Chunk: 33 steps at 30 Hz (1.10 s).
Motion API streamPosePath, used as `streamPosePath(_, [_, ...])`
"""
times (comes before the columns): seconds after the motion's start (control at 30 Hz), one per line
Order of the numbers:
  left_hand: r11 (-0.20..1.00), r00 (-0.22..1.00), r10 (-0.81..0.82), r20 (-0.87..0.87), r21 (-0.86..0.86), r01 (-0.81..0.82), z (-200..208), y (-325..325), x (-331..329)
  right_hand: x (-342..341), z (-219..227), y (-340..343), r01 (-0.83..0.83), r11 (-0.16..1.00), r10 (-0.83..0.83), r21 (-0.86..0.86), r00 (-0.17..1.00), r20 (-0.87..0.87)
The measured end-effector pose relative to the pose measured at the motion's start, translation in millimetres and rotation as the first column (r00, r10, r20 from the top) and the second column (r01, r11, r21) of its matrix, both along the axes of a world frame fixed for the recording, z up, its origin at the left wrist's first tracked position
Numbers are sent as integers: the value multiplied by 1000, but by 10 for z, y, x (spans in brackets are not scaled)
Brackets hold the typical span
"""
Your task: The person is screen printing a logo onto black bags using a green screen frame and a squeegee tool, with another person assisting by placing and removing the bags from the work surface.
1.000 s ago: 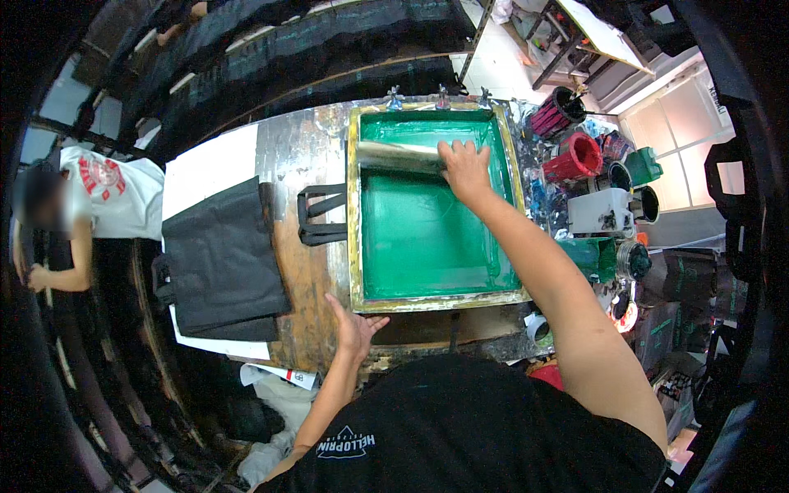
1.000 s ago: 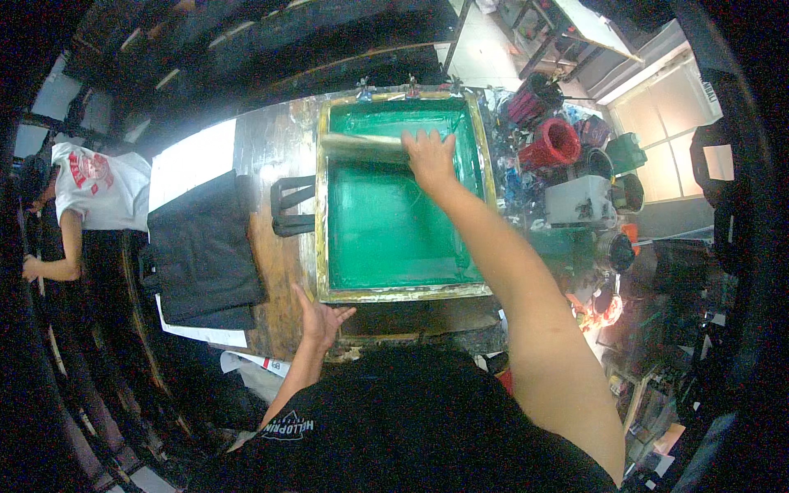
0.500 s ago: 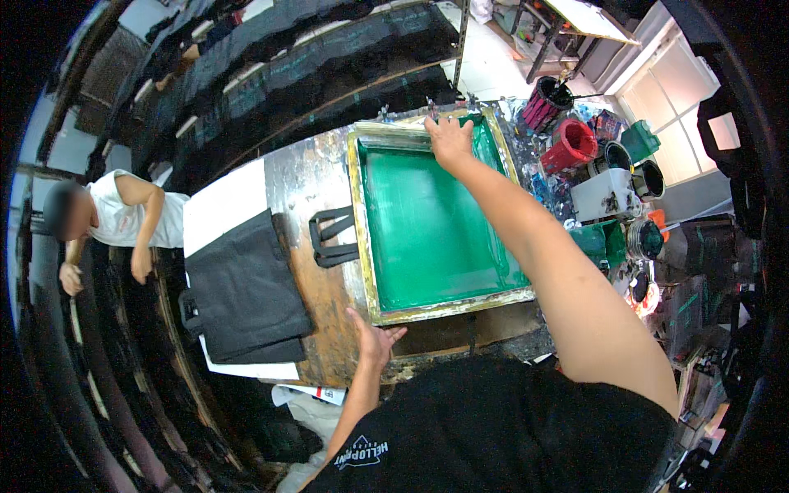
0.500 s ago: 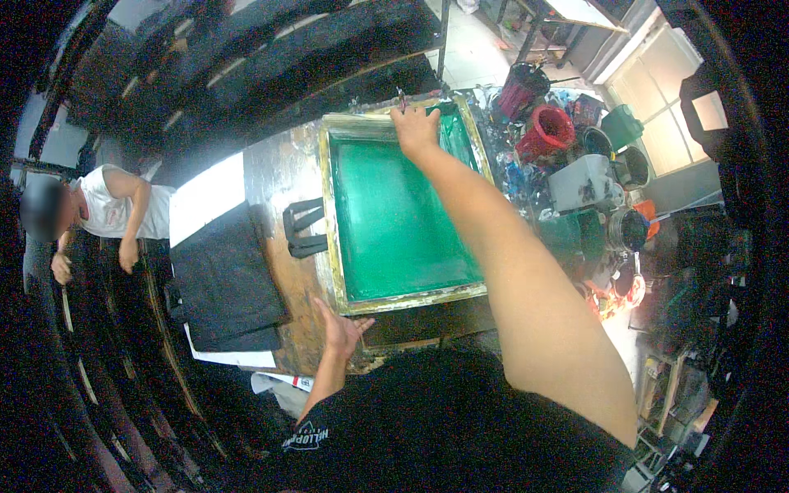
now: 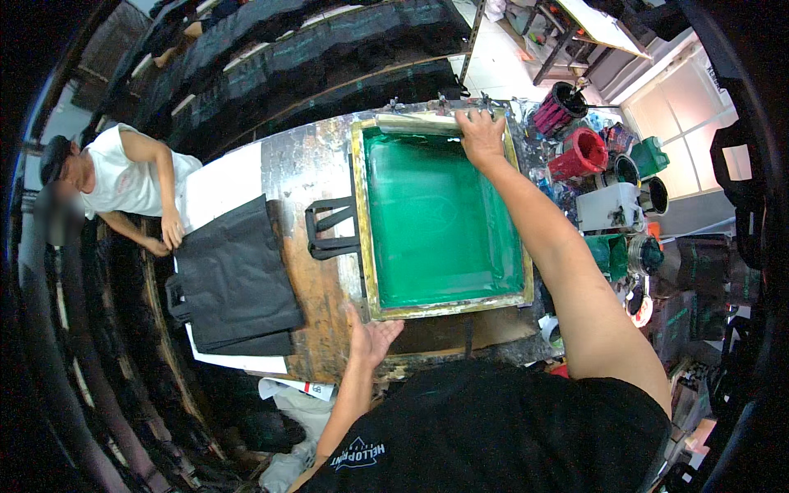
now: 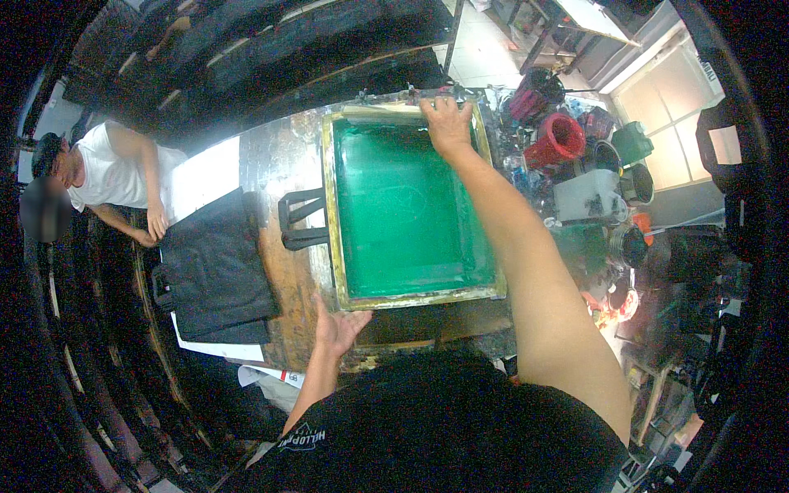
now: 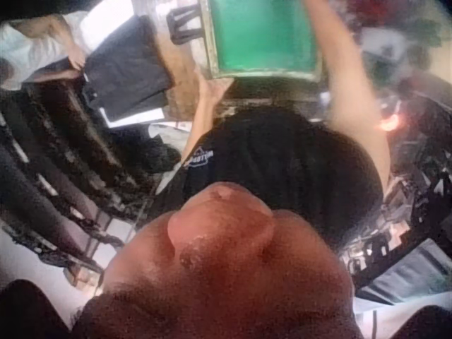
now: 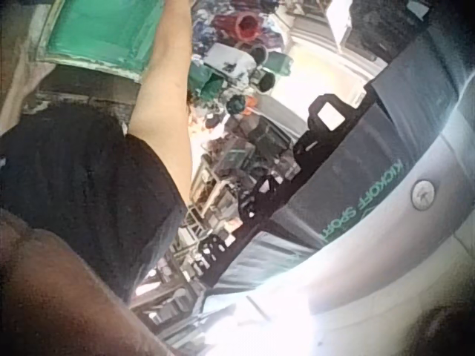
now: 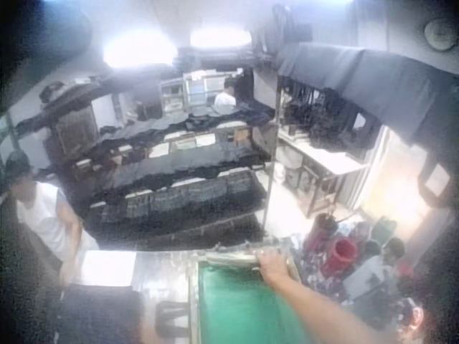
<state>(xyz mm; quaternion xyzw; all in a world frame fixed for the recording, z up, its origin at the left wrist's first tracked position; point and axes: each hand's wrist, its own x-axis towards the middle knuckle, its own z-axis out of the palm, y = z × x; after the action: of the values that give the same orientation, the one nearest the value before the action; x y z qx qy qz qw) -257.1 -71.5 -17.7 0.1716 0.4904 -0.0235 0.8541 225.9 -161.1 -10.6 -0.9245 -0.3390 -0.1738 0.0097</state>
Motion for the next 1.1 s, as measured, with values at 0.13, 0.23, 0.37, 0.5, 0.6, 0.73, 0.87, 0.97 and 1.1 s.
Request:
streamPosePath(0.13, [880, 881, -445, -161, 107, 464, 155, 109, -43, 65, -251, 70, -48, 999, 48, 0, 994, 93])
streamPosePath(0.23, [659, 698, -675, -239, 231, 716, 375, 251, 95, 59, -366, 213, -63, 997, 61, 35, 996, 63])
streamPosePath(0.37, [-43, 637, -508, -579, 756, 653, 590, 387, 736, 70, -271, 345, -143, 989, 140, 44, 988, 60])
streamPosePath(0.5, [-734, 874, -325, -361, 679, 8, 645, 883, 2188, 334, -171, 350, -262, 964, 255, 54, 962, 100])
streamPosePath(0.6, [-975, 950, -65, -306, 224, 6, 782, 1020, 3268, 342, -67, 321, -321, 947, 321, 15, 947, 17])
streamPosePath(0.73, [-890, 678, 17, -735, 298, 346, 320, 1228, 3771, 243, -54, 260, -285, 959, 284, -1, 957, -56])
streamPosePath(0.87, [-930, 806, -56, -589, 325, 172, 126, 1257, 3627, 35, -109, 112, -291, 956, 289, 36, 956, 47])
streamPosePath(0.97, [-931, 813, -82, -576, 335, 143, 132, 1114, 3390, -167, -119, -35, -289, 957, 287, 9, 954, 89])
streamPosePath(1.1, [-940, 819, -38, -573, 298, 165, 34, 924, 3041, -466, -139, -243, -331, 943, 330, -3, 940, 85])
